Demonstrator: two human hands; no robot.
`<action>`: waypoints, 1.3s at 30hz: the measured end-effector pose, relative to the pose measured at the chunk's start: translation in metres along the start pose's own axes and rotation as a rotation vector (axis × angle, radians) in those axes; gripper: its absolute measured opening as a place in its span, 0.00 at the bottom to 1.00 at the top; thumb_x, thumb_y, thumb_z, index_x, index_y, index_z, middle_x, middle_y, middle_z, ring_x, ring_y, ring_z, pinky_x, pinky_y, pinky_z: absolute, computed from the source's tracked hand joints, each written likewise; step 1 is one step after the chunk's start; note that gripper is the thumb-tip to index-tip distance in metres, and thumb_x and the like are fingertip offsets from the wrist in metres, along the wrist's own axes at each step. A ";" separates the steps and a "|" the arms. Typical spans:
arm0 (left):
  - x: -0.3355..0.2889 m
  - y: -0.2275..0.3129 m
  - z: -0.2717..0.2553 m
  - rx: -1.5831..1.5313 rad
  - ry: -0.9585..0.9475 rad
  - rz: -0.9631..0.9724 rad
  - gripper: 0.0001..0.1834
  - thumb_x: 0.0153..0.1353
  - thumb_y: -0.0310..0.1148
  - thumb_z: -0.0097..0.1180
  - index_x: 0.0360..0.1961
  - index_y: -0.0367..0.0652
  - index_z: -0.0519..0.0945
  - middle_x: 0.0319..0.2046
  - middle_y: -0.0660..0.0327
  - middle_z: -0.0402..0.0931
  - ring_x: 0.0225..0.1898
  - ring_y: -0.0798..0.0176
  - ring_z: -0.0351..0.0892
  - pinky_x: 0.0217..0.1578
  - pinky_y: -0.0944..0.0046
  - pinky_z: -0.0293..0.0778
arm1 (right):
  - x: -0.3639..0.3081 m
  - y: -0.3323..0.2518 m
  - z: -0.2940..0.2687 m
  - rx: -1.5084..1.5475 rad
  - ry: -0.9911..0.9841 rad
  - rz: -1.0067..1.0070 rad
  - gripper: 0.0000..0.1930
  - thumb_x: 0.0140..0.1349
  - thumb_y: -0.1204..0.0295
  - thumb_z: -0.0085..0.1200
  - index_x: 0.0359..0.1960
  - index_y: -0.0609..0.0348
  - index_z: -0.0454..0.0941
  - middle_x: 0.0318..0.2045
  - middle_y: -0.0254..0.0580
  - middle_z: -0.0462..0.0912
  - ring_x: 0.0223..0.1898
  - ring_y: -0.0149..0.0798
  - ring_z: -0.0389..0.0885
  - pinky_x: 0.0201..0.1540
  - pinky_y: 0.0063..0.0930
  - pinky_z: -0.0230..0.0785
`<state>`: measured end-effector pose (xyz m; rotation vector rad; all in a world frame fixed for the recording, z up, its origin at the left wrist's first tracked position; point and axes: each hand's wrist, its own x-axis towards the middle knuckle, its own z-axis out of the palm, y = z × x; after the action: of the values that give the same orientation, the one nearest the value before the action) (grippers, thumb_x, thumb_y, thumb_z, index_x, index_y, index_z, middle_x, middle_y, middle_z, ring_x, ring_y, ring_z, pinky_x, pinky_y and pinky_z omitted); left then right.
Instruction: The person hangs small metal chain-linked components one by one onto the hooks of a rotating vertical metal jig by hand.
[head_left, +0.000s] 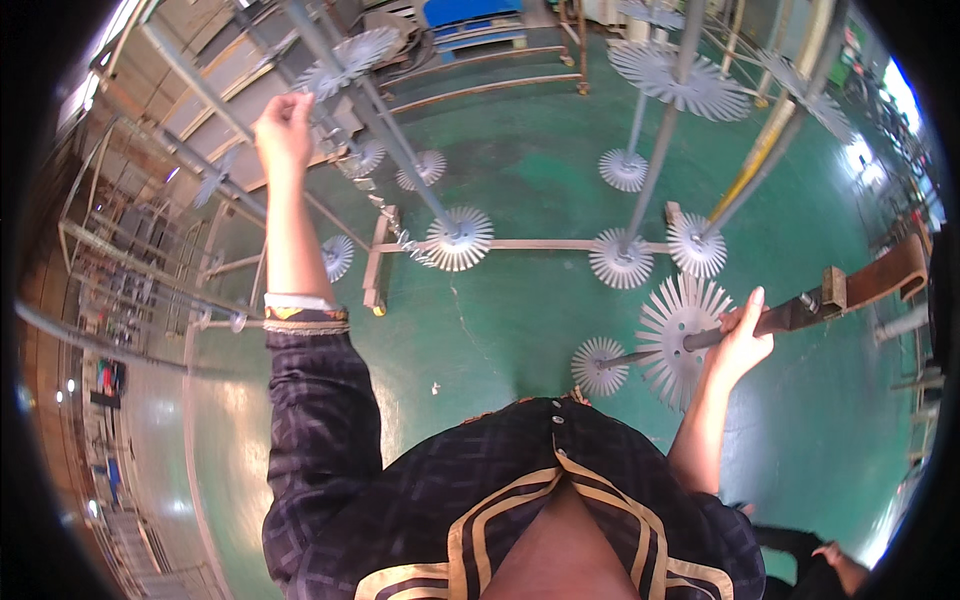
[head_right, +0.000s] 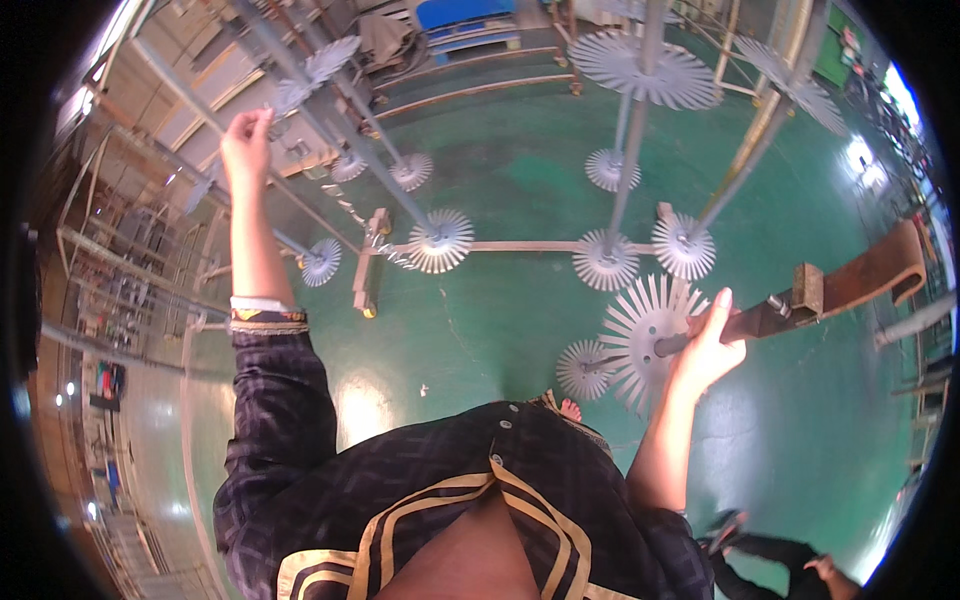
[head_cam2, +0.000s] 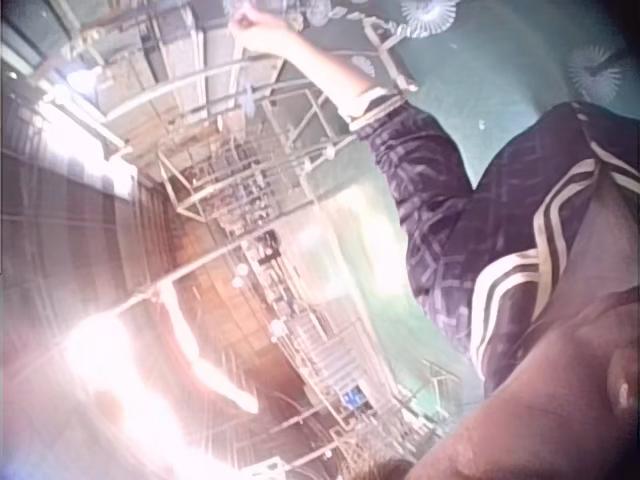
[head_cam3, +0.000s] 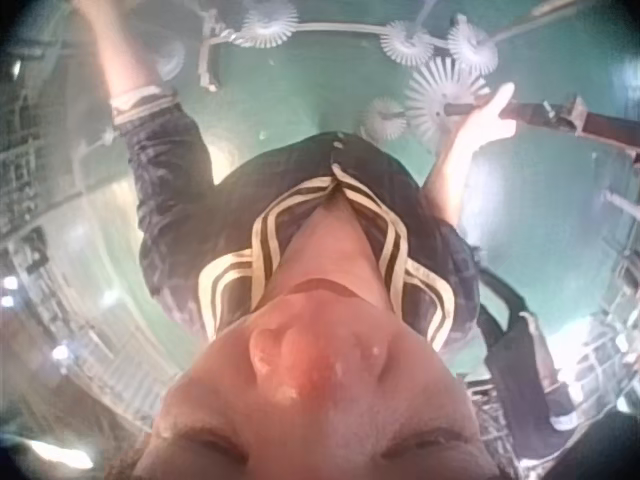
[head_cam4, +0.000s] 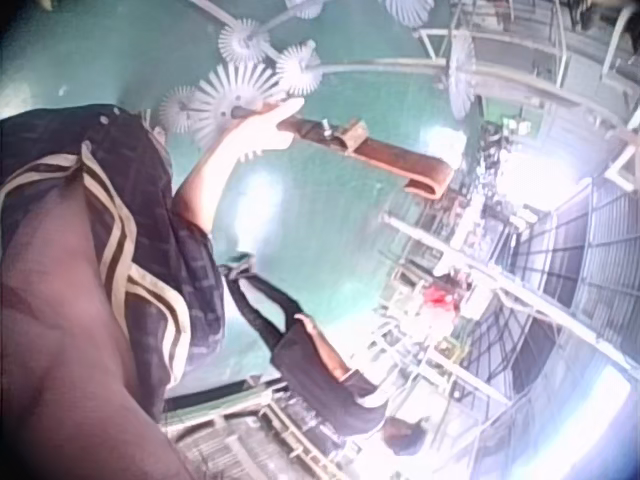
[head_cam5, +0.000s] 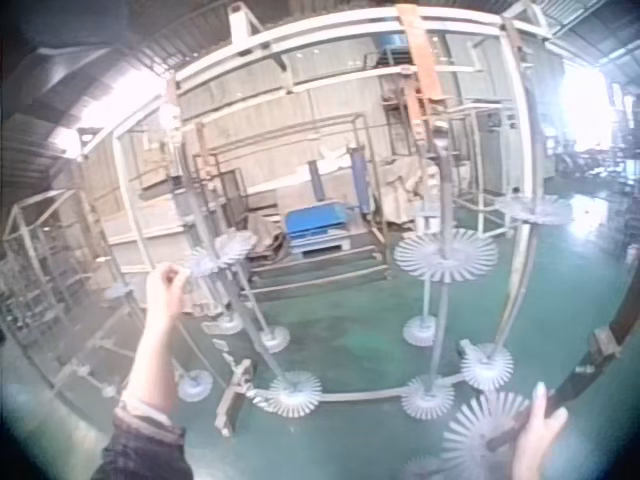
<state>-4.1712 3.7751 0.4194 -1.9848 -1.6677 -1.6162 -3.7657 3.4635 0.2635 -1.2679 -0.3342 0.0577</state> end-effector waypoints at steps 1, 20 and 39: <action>0.003 0.000 0.003 -0.050 -0.030 -0.006 0.10 0.53 0.37 0.60 0.30 0.40 0.80 0.20 0.62 0.77 0.23 0.71 0.72 0.28 0.68 0.69 | 0.003 0.002 -0.003 0.012 0.009 0.002 0.21 0.59 0.61 0.55 0.12 0.53 0.62 0.09 0.28 0.60 0.12 0.24 0.57 0.21 0.22 0.59; -0.109 0.159 0.103 -0.695 -0.401 0.099 0.05 0.56 0.28 0.57 0.29 0.37 0.76 0.24 0.65 0.76 0.28 0.75 0.72 0.33 0.72 0.69 | 0.034 0.005 -0.088 -0.104 0.308 -0.064 0.22 0.59 0.61 0.56 0.12 0.53 0.62 0.08 0.28 0.59 0.12 0.24 0.57 0.20 0.21 0.55; -0.193 0.247 0.233 -0.435 -0.386 0.122 0.08 0.52 0.34 0.59 0.27 0.43 0.75 0.26 0.58 0.74 0.33 0.54 0.74 0.35 0.56 0.69 | 0.066 0.022 -0.138 -0.187 0.478 -0.119 0.23 0.60 0.61 0.55 0.11 0.53 0.60 0.08 0.28 0.58 0.13 0.25 0.57 0.23 0.23 0.57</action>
<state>-3.8065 3.6958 0.3042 -2.6968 -1.3347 -1.7534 -3.6614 3.3572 0.2214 -1.3986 0.0000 -0.3815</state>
